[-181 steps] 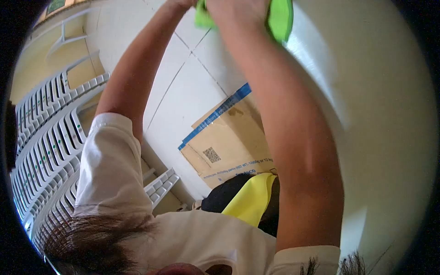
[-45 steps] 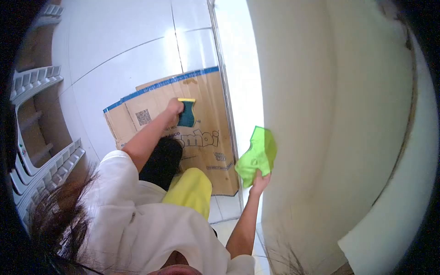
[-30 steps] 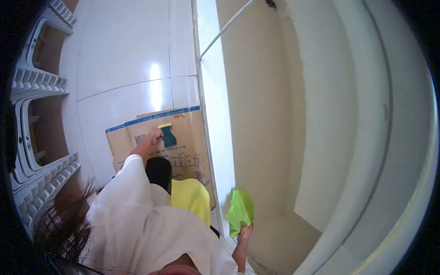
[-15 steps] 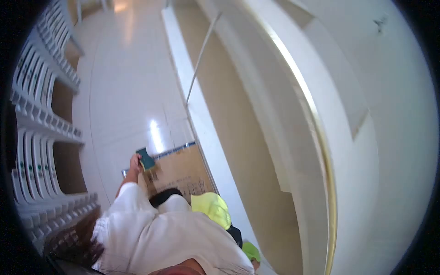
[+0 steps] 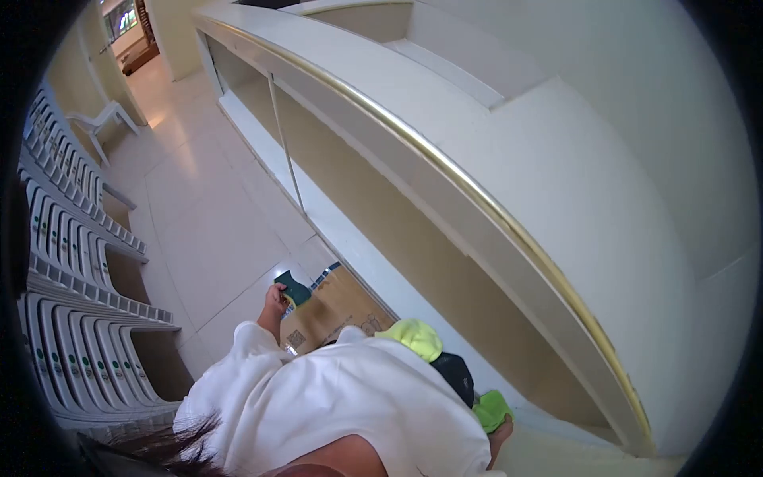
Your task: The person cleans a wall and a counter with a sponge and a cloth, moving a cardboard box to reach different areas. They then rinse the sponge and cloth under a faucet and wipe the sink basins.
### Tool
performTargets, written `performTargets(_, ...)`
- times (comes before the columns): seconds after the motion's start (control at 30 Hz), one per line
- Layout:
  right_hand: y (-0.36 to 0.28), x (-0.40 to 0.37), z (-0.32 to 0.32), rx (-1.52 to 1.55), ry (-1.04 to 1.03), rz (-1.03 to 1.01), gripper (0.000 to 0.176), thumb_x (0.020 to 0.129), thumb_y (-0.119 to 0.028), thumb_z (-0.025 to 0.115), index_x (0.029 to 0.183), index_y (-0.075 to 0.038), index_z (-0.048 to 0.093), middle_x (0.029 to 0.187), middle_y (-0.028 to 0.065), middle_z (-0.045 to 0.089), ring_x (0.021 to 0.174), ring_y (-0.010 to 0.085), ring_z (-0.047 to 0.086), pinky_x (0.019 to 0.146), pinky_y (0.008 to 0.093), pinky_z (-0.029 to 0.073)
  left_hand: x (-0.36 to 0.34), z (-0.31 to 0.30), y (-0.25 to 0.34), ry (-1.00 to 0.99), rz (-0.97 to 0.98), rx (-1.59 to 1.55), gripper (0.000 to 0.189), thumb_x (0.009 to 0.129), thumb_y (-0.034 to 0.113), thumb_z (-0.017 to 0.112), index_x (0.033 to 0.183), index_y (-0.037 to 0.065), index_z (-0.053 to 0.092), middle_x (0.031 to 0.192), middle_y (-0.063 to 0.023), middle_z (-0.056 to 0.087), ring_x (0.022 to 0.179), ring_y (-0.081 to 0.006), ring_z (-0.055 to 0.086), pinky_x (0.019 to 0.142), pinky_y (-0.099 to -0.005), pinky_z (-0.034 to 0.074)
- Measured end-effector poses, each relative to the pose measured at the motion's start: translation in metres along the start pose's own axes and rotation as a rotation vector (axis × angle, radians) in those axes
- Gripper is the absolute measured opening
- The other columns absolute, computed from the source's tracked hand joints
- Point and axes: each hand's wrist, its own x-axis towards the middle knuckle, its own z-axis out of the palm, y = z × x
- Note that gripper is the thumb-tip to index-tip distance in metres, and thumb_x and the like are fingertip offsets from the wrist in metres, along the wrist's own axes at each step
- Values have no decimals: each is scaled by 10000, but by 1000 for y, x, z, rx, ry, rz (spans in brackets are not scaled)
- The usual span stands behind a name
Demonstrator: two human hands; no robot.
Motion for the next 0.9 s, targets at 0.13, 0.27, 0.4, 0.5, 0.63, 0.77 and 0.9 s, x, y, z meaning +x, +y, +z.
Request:
performTargets(0.13, 0, -20, -35, 172, 46, 28, 381, 851, -283, 401, 1102, -35, 544, 1051, 102, 601, 952, 269, 582, 823, 402, 481, -12, -8, 3, 80, 11, 63, 84, 655, 120, 579, 646, 144, 499, 614, -19, 477, 495, -175, 444, 416, -293, 335)
performTargets(0.27, 11, -20, -72, 289, 76, -8, 397, 856, -302, 386, 1101, -34, 546, 1067, 109, 598, 958, 277, 583, 828, 415, 480, -20, -2, 12, 212, 177, -72, 79, 659, 72, 594, 671, 85, 516, 642, -45, 506, 495, -185, 501, 418, -264, 413)
performTargets(0.4, 46, 59, -160, 322, 0, -110, 426, 858, -322, 364, 1097, -20, 544, 1097, 136, 585, 967, 301, 581, 837, 451, 475, -17, 31, 32, -46, 247, -115, 81, 683, 62, 590, 760, 73, 569, 748, -51, 556, 644, -189, 556, 492, -255, 444)
performTargets(0.5, 59, 55, -173, 361, -141, -124, 427, 856, -316, 368, 1091, -4, 541, 1088, 150, 581, 963, 316, 576, 841, 464, 468, -37, 85, 47, -147, 273, -28, 177, 667, 70, 629, 827, 87, 554, 758, -31, 565, 652, -170, 562, 514, -240, 440)
performTargets(0.63, 78, 59, -165, 504, -249, -264, 423, 853, -295, 379, 1109, 9, 525, 1074, 162, 576, 956, 333, 571, 844, 473, 462, -147, 191, 59, -370, 840, 278, 383, 671, 57, 655, 1009, 25, 477, 867, -60, 522, 771, -150, 526, 670, -272, 458)
performTargets(0.77, 90, 77, -174, 470, -284, -377, 419, 856, -281, 381, 1123, 13, 516, 1092, 158, 575, 970, 331, 571, 848, 472, 464, -276, 261, 57, -392, 1469, 555, 390, 659, 8, 640, 1013, 18, 477, 902, -85, 497, 823, -196, 519, 763, -292, 437)
performTargets(0.9, 82, 77, -163, 483, -131, -277, 421, 865, -277, 379, 1132, 18, 514, 1116, 154, 574, 988, 329, 575, 866, 460, 462, -347, 304, 40, -498, 1878, 481, 417, 628, -83, 627, 1017, 19, 519, 908, -104, 513, 823, -240, 530, 739, -312, 443)
